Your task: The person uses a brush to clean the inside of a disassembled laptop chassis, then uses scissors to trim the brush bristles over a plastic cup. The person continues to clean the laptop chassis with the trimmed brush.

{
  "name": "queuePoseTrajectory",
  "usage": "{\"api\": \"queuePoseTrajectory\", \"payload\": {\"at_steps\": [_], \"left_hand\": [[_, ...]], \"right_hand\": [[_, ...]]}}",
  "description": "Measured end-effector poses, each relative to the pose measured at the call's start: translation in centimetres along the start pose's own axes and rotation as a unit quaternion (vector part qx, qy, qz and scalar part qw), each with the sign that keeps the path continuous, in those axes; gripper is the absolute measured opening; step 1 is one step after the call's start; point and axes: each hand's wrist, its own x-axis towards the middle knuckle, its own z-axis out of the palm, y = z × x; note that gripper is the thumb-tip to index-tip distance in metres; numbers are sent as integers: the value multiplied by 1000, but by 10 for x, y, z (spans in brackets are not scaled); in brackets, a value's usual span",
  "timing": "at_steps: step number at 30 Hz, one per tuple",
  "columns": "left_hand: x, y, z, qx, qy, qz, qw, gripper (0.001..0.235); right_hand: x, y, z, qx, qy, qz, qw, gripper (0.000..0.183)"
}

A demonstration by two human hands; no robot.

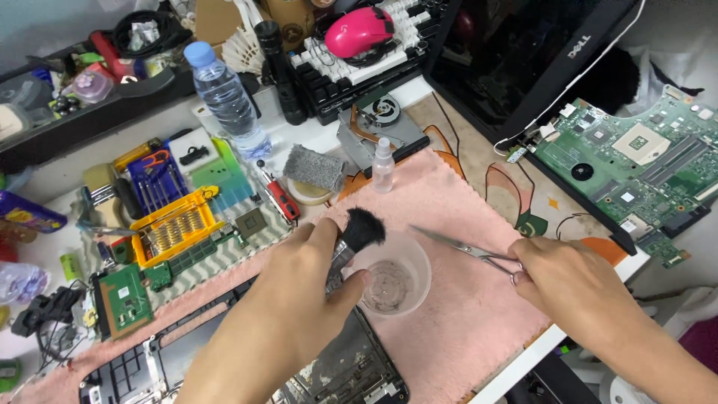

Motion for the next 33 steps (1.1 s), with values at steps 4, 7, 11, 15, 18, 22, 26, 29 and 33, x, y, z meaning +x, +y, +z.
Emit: {"api": "queuePoseTrajectory", "payload": {"at_steps": [4,7,11,15,18,22,26,29,33], "left_hand": [[1,17,-9,-33,-53,-67,996,25],[0,13,-1,-38,-33,-51,997,23],[-13,23,1,-52,0,-39,998,19],[-23,35,6,-101,3,-70,992,22],[-25,39,9,-137,-16,-92,986,21],[-35,55,-12,-176,-74,-151,970,28],[-45,69,-29,-142,-105,-177,968,38],[-54,81,-40,-132,-110,-197,965,39],[-60,93,-52,-143,-157,-228,950,42]], "right_hand": [[-5,-4,-2,-10,14,34,999,10],[0,6,14,-9,25,25,999,24],[1,1,3,-70,11,33,997,45],[5,3,0,-99,14,5,995,21],[8,10,2,-116,-5,15,993,18],[2,20,-26,57,-68,87,992,42],[1,62,-15,34,-56,100,993,42],[-21,54,-23,116,46,158,980,69],[-62,12,-24,236,82,104,963,91]]}}
